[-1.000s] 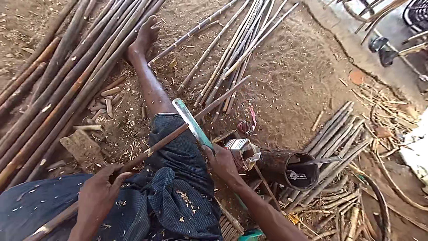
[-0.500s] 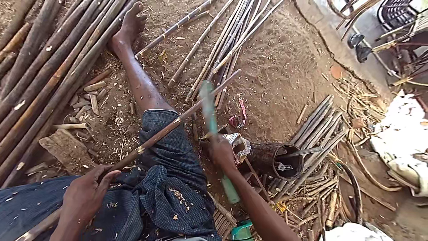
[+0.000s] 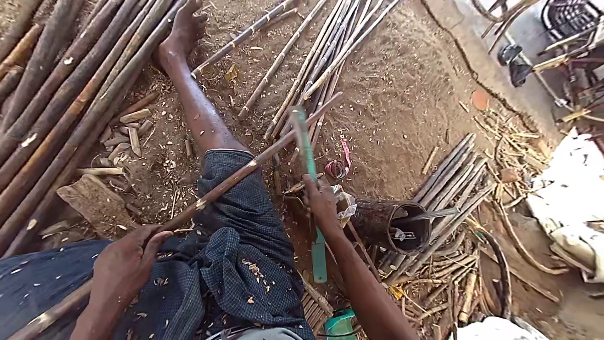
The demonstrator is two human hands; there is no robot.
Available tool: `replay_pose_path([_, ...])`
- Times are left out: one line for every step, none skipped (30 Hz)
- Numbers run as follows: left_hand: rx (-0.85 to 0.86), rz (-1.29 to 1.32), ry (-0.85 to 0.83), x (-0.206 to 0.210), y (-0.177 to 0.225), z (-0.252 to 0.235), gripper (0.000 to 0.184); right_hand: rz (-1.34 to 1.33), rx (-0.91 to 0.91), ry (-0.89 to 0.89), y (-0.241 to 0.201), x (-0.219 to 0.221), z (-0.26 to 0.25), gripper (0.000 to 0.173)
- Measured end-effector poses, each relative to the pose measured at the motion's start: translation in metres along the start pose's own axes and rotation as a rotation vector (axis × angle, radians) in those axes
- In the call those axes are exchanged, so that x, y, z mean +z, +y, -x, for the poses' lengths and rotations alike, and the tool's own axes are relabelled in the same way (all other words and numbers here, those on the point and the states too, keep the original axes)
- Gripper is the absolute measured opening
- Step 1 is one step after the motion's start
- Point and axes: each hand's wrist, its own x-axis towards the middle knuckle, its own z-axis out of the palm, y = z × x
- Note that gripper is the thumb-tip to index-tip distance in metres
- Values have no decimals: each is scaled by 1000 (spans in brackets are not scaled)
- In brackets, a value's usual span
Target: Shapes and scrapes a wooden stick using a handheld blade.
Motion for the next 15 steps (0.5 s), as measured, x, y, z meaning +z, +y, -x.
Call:
replay_pose_path([-3,0,-30,-2,-5,-1,49,35,-15,11,-3,4,4,55])
replay_pose_path([-9,9,-64,-5,-11,-3,52,113,-69,-50,-10,8,16,52])
replay_pose_path([-16,29,-96,-8,-17,-5,55,176,-134,-118,-11,12,27,50])
replay_pose_path([-17,56,-119,-11,-21,-5,54,188,-139,-164,-7,12,28,49])
replay_pose_path([-4,68,-131,-12,-23,-8,50,167,-109,-161,-4,7,21,50])
replay_pose_path([3,63,-135,-12,-23,-11,46,121,-65,-103,-1,1,10,52])
replay_pose_path([-2,51,-133,-10,-22,-13,43,42,-26,-35,4,-1,0,54])
replay_pose_path([-23,45,-138,-8,-21,-11,40,-3,-12,-10,7,2,0,55])
replay_pose_path([-41,42,-141,-9,-20,-12,37,40,-54,-51,3,7,10,54])
replay_pose_path([-48,42,-144,-10,-20,-13,36,145,-143,-130,-3,13,25,50])
replay_pose_path([-52,48,-155,-11,-20,-13,35,281,-238,-211,-7,16,37,48])
replay_pose_path([-51,49,-168,-12,-20,-13,35,331,-247,-246,-9,16,40,48])
replay_pose_path([-44,42,-175,-12,-21,-15,36,264,-188,-211,-8,13,33,50])
replay_pose_path([-41,38,-182,-13,-20,-17,37,141,-101,-129,-5,8,18,52])
replay_pose_path([-43,41,-199,-13,-19,-17,38,29,-43,-38,2,6,5,55])
